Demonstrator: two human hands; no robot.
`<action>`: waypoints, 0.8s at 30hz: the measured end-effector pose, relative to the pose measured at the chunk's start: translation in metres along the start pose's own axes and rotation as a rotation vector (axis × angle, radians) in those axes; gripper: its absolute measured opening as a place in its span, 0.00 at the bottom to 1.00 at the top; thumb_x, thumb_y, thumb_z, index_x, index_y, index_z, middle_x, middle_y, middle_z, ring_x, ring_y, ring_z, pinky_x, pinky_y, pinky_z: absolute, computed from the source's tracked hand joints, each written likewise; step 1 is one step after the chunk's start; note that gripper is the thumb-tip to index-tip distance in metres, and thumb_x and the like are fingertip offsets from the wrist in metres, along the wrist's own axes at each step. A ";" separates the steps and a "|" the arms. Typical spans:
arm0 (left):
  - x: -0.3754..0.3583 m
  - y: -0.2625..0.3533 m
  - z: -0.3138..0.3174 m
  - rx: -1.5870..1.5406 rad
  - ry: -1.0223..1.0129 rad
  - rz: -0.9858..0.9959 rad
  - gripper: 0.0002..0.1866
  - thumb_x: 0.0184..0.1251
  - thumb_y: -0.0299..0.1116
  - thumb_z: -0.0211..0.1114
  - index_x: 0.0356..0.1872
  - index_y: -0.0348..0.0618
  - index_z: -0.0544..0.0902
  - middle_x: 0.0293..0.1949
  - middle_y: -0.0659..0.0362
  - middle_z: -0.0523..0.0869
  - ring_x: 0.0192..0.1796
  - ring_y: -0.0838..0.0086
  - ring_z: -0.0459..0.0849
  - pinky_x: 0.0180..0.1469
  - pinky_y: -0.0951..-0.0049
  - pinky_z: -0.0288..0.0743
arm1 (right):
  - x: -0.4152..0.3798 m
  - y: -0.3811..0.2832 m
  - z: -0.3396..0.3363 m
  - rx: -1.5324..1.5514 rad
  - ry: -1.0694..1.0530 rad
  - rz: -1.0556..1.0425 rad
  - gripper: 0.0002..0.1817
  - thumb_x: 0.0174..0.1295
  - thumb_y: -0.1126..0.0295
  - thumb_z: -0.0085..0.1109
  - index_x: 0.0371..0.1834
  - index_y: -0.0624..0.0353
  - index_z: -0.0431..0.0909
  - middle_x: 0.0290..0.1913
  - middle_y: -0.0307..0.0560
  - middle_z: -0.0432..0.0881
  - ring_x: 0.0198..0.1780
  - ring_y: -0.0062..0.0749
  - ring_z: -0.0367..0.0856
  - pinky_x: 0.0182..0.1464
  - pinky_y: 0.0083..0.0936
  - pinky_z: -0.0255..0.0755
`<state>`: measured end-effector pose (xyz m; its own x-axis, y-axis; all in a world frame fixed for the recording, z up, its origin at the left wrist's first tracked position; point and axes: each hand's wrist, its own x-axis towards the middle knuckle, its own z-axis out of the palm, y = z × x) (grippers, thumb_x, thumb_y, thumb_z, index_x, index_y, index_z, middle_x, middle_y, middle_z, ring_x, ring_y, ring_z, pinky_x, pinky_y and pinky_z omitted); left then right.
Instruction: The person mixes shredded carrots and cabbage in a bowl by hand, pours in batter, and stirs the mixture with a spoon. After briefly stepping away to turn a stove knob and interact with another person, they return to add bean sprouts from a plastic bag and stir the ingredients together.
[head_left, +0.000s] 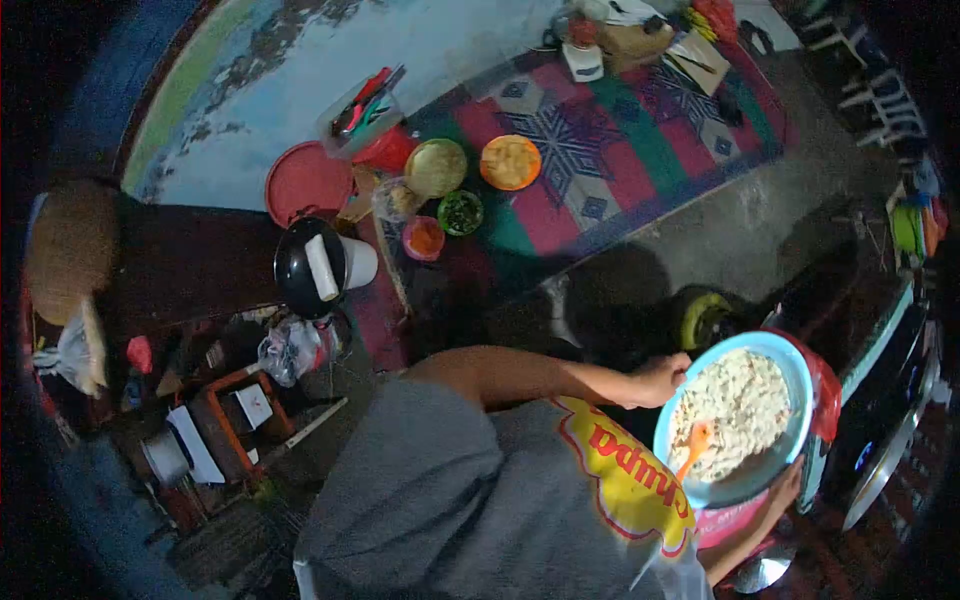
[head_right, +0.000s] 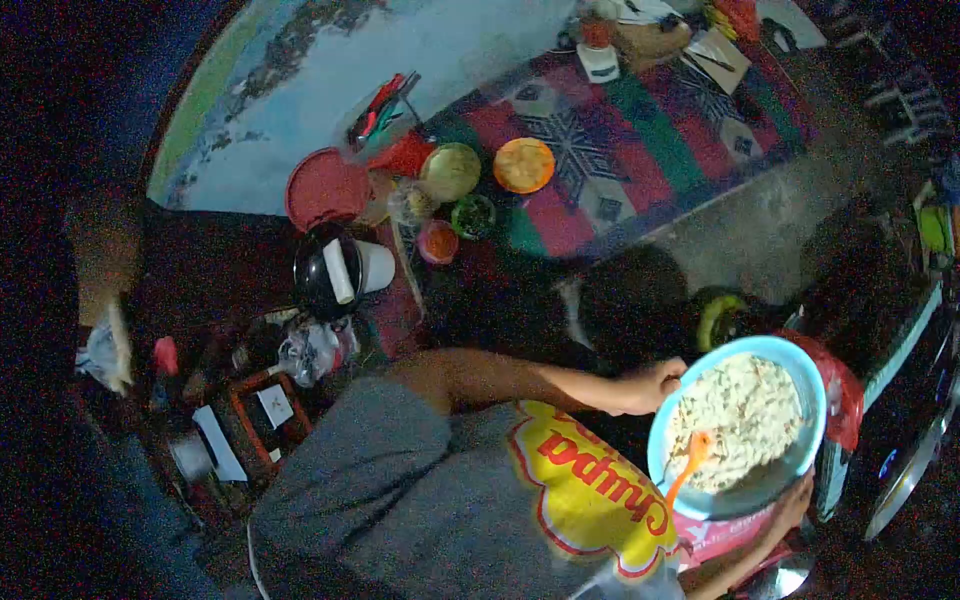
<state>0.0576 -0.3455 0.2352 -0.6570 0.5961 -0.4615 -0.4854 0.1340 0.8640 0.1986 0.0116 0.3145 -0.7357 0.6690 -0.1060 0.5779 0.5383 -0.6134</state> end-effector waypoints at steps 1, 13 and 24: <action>-0.024 0.012 -0.005 0.006 0.050 -0.002 0.12 0.67 0.32 0.46 0.47 0.40 0.70 0.43 0.52 0.76 0.47 0.67 0.74 0.49 0.68 0.68 | -0.011 -0.037 -0.003 -0.072 0.002 -0.024 0.28 0.66 0.52 0.41 0.59 0.66 0.65 0.54 0.53 0.72 0.52 0.37 0.70 0.52 0.29 0.64; -0.180 -0.051 -0.193 -0.191 0.289 -0.259 0.13 0.66 0.32 0.47 0.48 0.38 0.70 0.45 0.52 0.75 0.49 0.66 0.73 0.53 0.67 0.66 | -0.094 -0.267 0.185 -0.410 -0.346 0.241 0.30 0.63 0.47 0.46 0.50 0.67 0.73 0.48 0.49 0.77 0.49 0.34 0.73 0.49 0.29 0.66; -0.003 -0.262 -0.262 -0.363 0.475 -0.532 0.31 0.56 0.29 0.53 0.64 0.42 0.58 0.57 0.47 0.69 0.54 0.59 0.73 0.54 0.64 0.67 | 0.045 -0.089 0.454 -0.166 -0.705 -0.090 0.30 0.63 0.43 0.43 0.38 0.64 0.76 0.30 0.46 0.79 0.31 0.27 0.76 0.30 0.26 0.68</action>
<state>0.0355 -0.5902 -0.0425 -0.4201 0.1133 -0.9004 -0.9066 -0.0094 0.4218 -0.0458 -0.2385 0.0091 -0.8033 0.1596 -0.5738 0.5094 0.6834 -0.5230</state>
